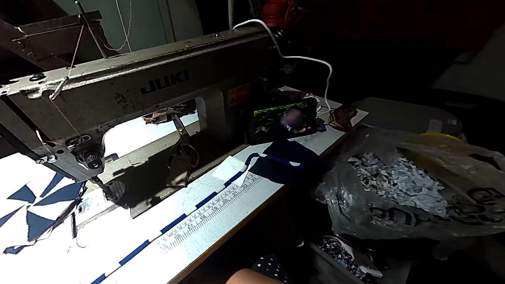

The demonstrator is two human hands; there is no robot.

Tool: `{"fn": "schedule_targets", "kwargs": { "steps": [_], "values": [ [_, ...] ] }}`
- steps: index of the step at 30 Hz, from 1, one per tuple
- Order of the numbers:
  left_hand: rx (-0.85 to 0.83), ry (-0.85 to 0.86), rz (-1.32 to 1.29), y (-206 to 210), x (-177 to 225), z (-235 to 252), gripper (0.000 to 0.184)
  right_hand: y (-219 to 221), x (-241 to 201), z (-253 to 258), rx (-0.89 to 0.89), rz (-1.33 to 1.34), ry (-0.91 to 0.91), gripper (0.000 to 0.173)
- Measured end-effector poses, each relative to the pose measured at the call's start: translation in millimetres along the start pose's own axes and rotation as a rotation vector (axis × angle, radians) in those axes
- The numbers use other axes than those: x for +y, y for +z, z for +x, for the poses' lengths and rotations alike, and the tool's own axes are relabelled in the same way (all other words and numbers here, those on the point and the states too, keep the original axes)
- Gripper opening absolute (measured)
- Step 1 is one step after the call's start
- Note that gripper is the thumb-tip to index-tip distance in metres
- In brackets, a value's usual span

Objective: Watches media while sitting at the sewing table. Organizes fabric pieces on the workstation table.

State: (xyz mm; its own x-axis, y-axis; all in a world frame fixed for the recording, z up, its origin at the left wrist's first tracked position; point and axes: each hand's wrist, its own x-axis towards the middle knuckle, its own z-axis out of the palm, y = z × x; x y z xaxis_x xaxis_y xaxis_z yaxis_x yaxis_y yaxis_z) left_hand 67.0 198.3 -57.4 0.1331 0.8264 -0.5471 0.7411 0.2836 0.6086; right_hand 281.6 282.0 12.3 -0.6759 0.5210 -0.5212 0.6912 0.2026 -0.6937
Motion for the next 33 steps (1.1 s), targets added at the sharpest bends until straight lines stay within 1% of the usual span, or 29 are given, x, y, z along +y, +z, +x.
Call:
{"fn": "schedule_targets", "kwargs": {
  "steps": [3, 4, 5, 6, 7, 9, 10, 14, 15, 17, 18, 19, 21, 22, 24, 27, 29, 30, 32, 33],
  "values": [
    [0.148, 0.076, -0.066, 3, -25, 6, 0.039, -4, -2, -4, 0.188, 0.019, 0.061, 0.043],
    [0.172, 0.056, -0.087, 1, -16, 2, 0.039, -4, -2, -3, 0.218, 0.018, 0.071, 0.044],
    [0.168, 0.003, -0.111, -6, 6, -6, 0.037, -4, -2, -3, 0.226, 0.009, 0.076, 0.042],
    [0.155, -0.063, -0.128, -13, 26, -14, 0.037, -5, -2, -4, 0.225, -0.013, 0.078, 0.039],
    [0.215, -0.035, -0.124, -11, 25, -15, 0.035, -6, -2, -5, 0.214, -0.045, 0.078, 0.036],
    [0.338, 0.098, -0.145, 0, 1, -8, 0.033, -7, -2, -3, 0.187, -0.073, 0.084, 0.034],
    [0.359, 0.123, -0.156, 2, -8, -4, 0.034, -7, -1, -2, 0.179, -0.071, 0.083, 0.033],
    [0.324, 0.04, -0.117, -5, 11, -14, 0.036, -6, 1, -1, 0.132, -0.005, 0.066, 0.036],
    [0.332, 0.047, -0.112, -4, 6, -13, 0.036, -6, 1, -1, 0.123, 0.006, 0.068, 0.037],
    [0.37, 0.072, -0.147, 2, -19, 0, 0.036, -6, 2, 0, 0.123, 0.01, 0.088, 0.036],
    [0.377, 0.071, -0.172, 4, -24, 2, 0.037, -6, 2, -1, 0.137, 0.017, 0.095, 0.036],
    [0.365, 0.06, -0.192, 2, -18, -1, 0.037, -5, 3, -1, 0.157, 0.024, 0.101, 0.036],
    [0.353, 0.018, -0.199, -3, 9, -14, 0.038, -4, 3, 0, 0.182, 0.021, 0.122, 0.037],
    [0.382, 0.01, -0.195, -2, 13, -15, 0.039, -4, 2, -1, 0.187, 0.009, 0.134, 0.038],
    [0.39, -0.015, -0.213, -4, 24, -21, 0.044, -5, -1, -5, 0.19, -0.003, 0.151, 0.038],
    [0.473, 0.01, -0.309, 4, 1, -10, 0.045, -6, 2, -3, 0.229, 0.038, 0.142, 0.04],
    [0.51, 0.026, -0.274, 5, -1, -9, 0.045, -12, 0, -11, 0.236, 0.107, 0.129, 0.047],
    [0.494, 0.005, -0.24, 1, 11, -16, 0.046, -15, -2, -16, 0.236, 0.15, 0.125, 0.048],
    [0.379, -0.094, -0.137, -13, 53, -39, 0.045, -19, -6, -24, 0.244, 0.234, 0.122, 0.047],
    [0.369, -0.115, -0.163, -16, 66, -45, 0.045, -20, -7, -26, 0.247, 0.265, 0.119, 0.046]
  ]
}}
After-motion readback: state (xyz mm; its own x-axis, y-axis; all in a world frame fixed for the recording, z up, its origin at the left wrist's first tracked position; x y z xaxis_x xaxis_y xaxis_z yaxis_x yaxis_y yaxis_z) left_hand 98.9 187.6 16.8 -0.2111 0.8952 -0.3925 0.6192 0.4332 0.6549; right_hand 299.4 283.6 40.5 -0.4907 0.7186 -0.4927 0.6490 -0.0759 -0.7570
